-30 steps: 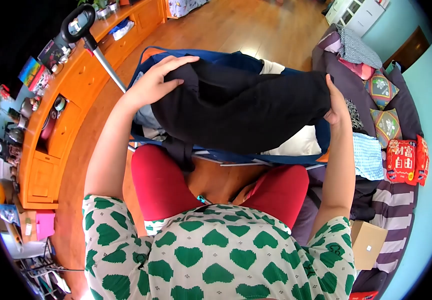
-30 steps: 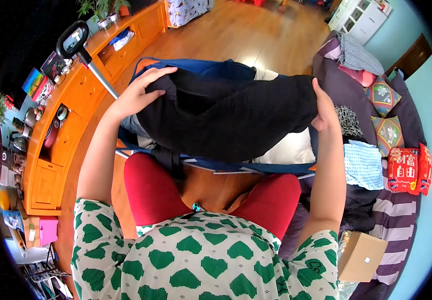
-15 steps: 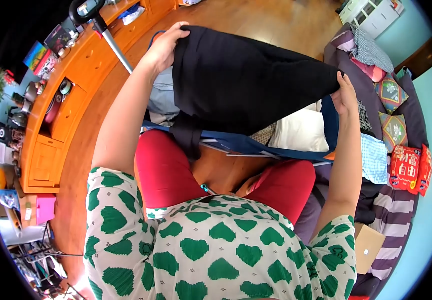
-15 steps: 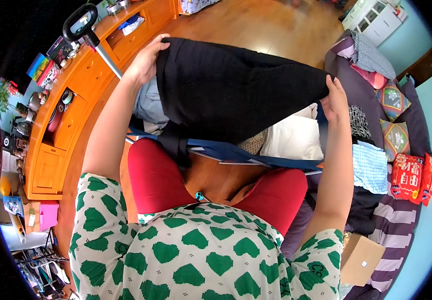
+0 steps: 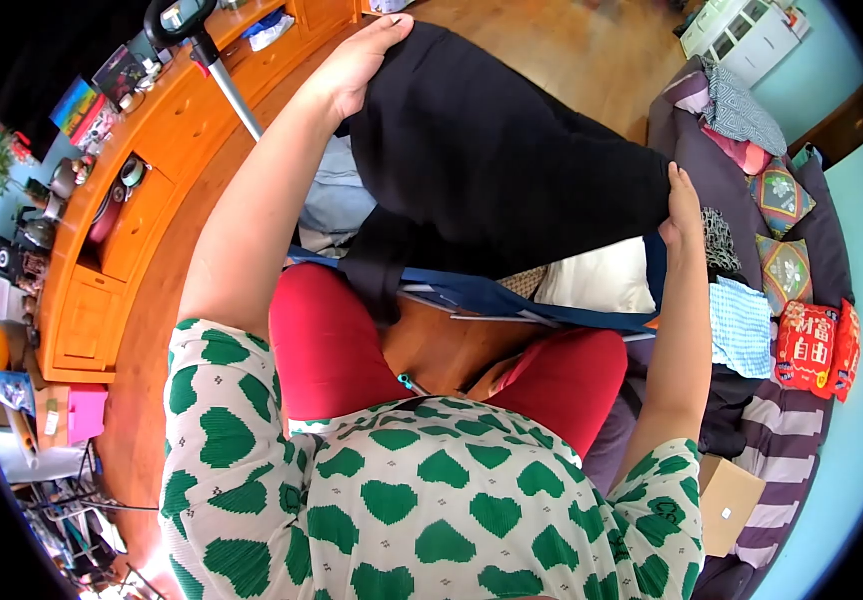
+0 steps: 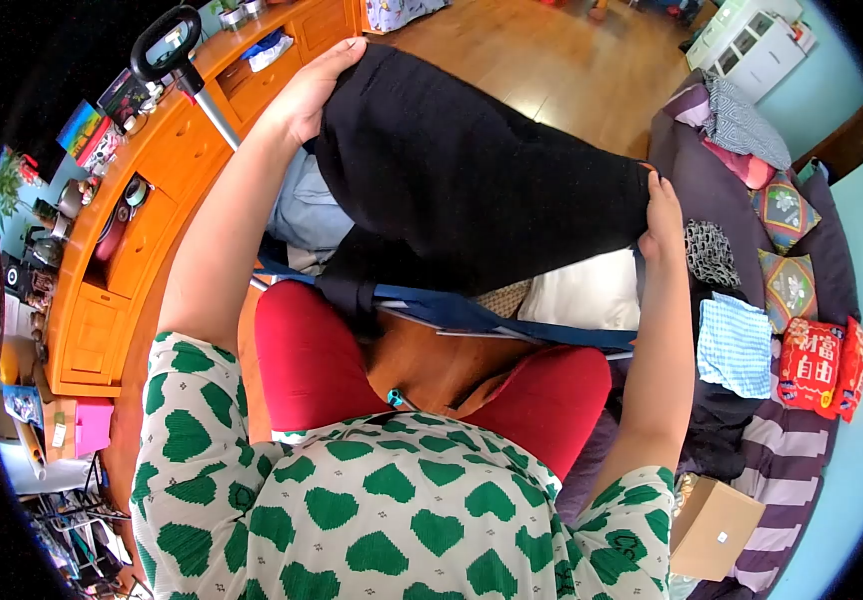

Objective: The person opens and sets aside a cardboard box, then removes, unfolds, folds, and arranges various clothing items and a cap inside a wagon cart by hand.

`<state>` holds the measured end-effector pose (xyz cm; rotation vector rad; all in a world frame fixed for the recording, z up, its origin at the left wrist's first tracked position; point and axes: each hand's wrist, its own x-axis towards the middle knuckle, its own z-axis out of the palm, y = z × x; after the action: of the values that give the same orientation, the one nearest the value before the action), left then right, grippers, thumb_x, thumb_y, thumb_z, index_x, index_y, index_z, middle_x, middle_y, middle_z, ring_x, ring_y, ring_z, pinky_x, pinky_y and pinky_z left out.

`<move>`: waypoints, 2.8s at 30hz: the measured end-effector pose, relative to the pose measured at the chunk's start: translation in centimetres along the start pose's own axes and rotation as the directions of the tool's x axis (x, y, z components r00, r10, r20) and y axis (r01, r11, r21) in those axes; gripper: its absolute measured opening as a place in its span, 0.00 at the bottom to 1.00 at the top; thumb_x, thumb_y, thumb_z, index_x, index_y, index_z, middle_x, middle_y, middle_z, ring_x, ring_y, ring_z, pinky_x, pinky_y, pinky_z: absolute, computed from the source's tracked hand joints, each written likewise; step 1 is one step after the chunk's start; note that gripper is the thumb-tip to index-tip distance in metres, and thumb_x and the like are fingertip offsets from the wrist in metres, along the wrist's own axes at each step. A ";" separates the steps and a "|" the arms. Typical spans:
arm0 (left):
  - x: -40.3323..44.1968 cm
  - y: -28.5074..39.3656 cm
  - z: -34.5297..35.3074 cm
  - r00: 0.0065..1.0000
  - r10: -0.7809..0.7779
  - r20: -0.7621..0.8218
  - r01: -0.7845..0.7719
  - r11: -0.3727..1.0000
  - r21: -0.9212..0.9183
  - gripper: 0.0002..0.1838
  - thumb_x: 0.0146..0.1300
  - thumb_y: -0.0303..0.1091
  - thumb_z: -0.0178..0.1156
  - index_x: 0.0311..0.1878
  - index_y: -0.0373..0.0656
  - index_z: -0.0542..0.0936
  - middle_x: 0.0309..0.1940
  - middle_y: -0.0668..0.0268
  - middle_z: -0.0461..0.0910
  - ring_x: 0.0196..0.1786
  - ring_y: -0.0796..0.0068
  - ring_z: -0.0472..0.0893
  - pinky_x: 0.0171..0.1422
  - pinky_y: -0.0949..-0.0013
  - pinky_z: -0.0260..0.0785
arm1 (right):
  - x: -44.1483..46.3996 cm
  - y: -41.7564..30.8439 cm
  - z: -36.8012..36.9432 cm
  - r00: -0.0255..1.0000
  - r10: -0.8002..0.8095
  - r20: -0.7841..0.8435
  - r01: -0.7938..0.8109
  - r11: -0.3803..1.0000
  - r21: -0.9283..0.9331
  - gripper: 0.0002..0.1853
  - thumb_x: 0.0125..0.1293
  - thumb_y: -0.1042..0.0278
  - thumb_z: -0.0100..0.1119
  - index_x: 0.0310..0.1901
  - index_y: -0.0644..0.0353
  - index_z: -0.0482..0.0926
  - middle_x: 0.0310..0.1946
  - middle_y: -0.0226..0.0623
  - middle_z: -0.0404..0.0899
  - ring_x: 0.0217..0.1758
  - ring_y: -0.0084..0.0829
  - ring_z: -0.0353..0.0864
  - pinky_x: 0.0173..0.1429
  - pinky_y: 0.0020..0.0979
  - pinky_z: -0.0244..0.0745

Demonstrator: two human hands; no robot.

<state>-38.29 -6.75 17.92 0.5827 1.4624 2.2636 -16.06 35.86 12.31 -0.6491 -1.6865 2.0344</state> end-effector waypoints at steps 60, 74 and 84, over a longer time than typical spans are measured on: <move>-6.7 -9.2 11.7 0.873 0.071 0.483 -0.359 0.764 0.536 0.15 0.48 0.34 0.77 0.37 0.37 0.85 0.29 0.56 0.85 0.36 0.66 0.86 0.45 0.64 0.76 | -15.9 -5.5 8.8 0.731 -0.357 0.581 0.682 0.386 -0.621 0.72 0.34 0.64 0.89 0.81 0.59 0.49 0.76 0.55 0.62 0.78 0.49 0.64 0.79 0.42 0.57; -8.4 -13.7 7.7 0.857 0.222 0.464 -0.509 0.502 0.699 0.22 0.52 0.33 0.74 0.51 0.45 0.81 0.36 0.57 0.85 0.40 0.55 0.84 0.47 0.60 0.74 | -15.6 -8.6 8.1 0.563 -0.785 0.258 0.711 0.301 -0.636 0.19 0.55 0.85 0.66 0.49 0.62 0.84 0.44 0.33 0.85 0.49 0.26 0.84 0.57 0.28 0.78; -6.8 -18.8 2.7 0.845 0.031 0.534 -0.489 0.448 0.748 0.16 0.50 0.32 0.75 0.41 0.43 0.82 0.35 0.49 0.82 0.43 0.43 0.82 0.45 0.54 0.74 | -15.8 -13.3 -0.4 0.284 -0.957 -0.057 0.749 0.258 -0.610 0.13 0.65 0.87 0.62 0.51 0.72 0.82 0.47 0.39 0.86 0.49 0.27 0.84 0.61 0.30 0.78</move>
<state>-29.39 -1.04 0.76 1.6282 2.3039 1.1693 -2.82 29.24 26.73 -0.1071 -1.6545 0.5574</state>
